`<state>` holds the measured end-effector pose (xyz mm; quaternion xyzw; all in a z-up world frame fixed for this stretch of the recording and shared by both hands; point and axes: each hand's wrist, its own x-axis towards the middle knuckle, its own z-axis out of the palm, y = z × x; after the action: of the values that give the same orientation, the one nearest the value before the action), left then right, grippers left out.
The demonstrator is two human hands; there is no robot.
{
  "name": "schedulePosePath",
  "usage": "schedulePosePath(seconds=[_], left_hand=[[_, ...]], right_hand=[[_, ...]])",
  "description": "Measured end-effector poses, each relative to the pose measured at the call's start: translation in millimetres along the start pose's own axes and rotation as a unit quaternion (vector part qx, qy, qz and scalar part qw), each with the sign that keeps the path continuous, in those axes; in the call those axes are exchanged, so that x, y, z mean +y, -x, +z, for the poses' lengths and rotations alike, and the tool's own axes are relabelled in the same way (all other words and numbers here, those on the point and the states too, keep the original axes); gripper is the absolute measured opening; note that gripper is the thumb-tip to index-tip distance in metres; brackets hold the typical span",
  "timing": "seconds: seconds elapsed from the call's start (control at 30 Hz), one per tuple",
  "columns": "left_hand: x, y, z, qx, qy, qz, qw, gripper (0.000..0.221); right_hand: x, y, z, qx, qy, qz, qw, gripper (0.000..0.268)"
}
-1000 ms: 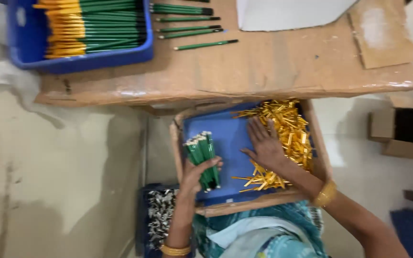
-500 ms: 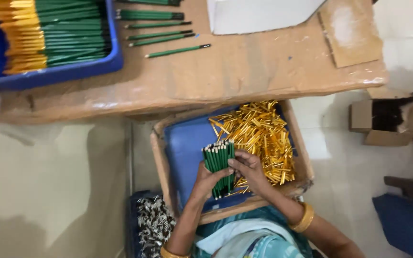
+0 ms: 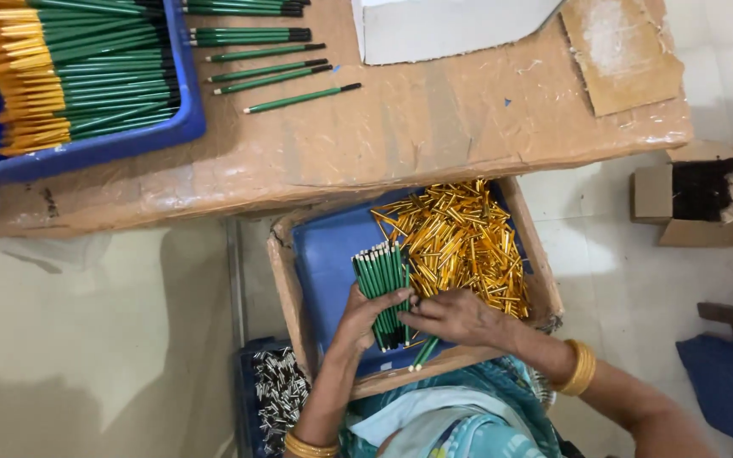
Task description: The person sits at a workshop table assembling pencils. They hold a bundle of green pencil bodies in one hand and repeatedly pick gold metal ferrules from a tray, fitting one onto the end of each pencil, occasionally setting completed pencils into a blue tray and adjusting a white box on the table.
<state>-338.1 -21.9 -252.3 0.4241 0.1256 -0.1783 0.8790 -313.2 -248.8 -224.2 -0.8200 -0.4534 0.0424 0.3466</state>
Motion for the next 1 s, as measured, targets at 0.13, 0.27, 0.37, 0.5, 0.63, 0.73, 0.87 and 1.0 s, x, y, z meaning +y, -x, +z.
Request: schedulePosePath(seconds=[0.13,0.27,0.37,0.5,0.63,0.73,0.87,1.0], left_hand=[[-1.0,4.5,-5.4,0.042,0.024,-0.044,0.998,0.026],[2.0,11.7,-3.0,0.044,0.015,-0.039,0.998,0.023],[-3.7,18.3,2.3,0.030,-0.005,0.002,1.000,0.029],[-23.2,16.5,-6.0,0.062,-0.118,0.027,0.991,0.027],[-18.0,22.2,-5.1,0.058,-0.111,0.026,0.992,0.027],[-10.6,21.7,-7.2,0.064,-0.057,0.006,0.996,0.025],[4.7,23.0,-2.5,0.031,-0.008,0.006,0.999,0.027],[0.2,21.6,-3.1,0.040,0.032,-0.047,0.998,0.029]], right_hand=[[-10.9,-22.2,-23.1,-0.012,0.193,-0.205,0.959,0.046],[11.4,2.0,40.3,0.140,0.054,-0.013,0.989,0.023],[-10.8,-24.1,42.9,0.197,-0.236,0.300,0.903,0.018],[-5.5,-15.2,68.8,0.207,-0.445,0.346,0.800,0.015],[12.9,2.3,87.4,0.226,-0.509,0.335,0.760,0.016],[16.2,-3.1,77.9,0.252,-0.539,0.337,0.730,0.015],[-6.7,-20.1,25.0,0.185,-0.440,0.163,0.863,0.008],[-19.1,-21.5,-2.0,0.024,-0.050,-0.053,0.997,0.029]])
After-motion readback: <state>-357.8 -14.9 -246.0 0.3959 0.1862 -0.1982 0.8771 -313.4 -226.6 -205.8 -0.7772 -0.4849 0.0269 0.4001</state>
